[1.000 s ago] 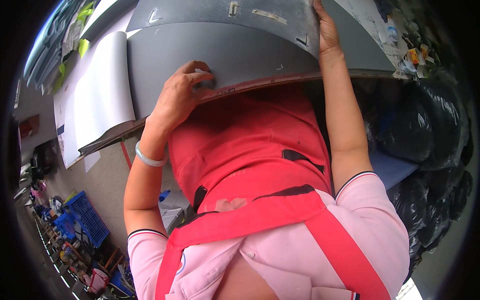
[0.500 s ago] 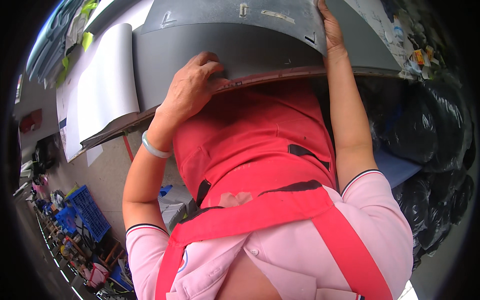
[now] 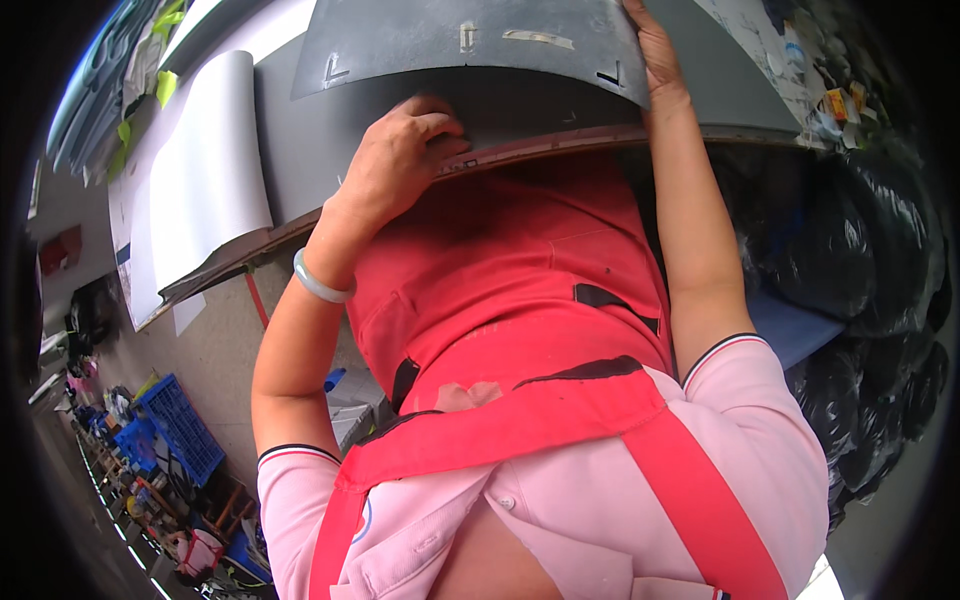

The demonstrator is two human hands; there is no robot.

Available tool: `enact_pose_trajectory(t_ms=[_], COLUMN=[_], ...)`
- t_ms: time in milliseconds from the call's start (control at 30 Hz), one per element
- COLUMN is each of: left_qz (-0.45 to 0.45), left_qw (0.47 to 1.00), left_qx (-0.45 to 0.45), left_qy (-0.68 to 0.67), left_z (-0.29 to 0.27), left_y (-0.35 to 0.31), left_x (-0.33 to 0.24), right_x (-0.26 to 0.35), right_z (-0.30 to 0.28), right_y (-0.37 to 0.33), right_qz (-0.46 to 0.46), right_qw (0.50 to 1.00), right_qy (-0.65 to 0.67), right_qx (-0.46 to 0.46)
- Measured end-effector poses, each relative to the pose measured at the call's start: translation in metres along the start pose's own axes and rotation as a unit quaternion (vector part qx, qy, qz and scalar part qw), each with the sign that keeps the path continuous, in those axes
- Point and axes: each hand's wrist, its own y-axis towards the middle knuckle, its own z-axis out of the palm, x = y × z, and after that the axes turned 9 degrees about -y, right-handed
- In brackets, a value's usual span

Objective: Sand the surface and edges of a rectangular grey panel using an abrasive block.

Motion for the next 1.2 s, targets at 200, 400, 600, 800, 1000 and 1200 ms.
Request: enact_pose_trajectory(t_ms=[200, 400, 600, 800, 1000, 1200], left_qz=[-0.01, -0.044, 0.016, 0.019, 0.129, 0.126], left_qw=[0.999, 0.998, 0.989, 0.967, 0.979, 0.991], left_qx=[0.01, 0.04, 0.019, -0.017, -0.015, -0.044], left_qy=[0.031, 0.01, 0.149, 0.253, 0.159, 0.006], left_z=[0.002, -0.001, -0.003, -0.03, 0.05, 0.119], left_y=[0.007, 0.009, -0.013, -0.036, 0.044, 0.133], left_x=[-0.011, -0.011, -0.009, -0.007, -0.035, -0.069], right_x=[0.002, 0.001, -0.003, -0.005, 0.01, 0.051], right_z=[-0.005, -0.016, -0.003, -0.021, -0.031, 0.034], right_y=[0.0, 0.003, 0.0, 0.012, 0.005, -0.052], right_qz=[-0.022, -0.04, -0.067, -0.05, -0.053, -0.089], right_qw=[1.0, 0.999, 0.996, 0.992, 0.985, 0.995], right_qy=[-0.01, -0.031, -0.052, 0.044, 0.078, 0.014], right_qx=[0.004, -0.008, -0.025, 0.105, 0.143, -0.051])
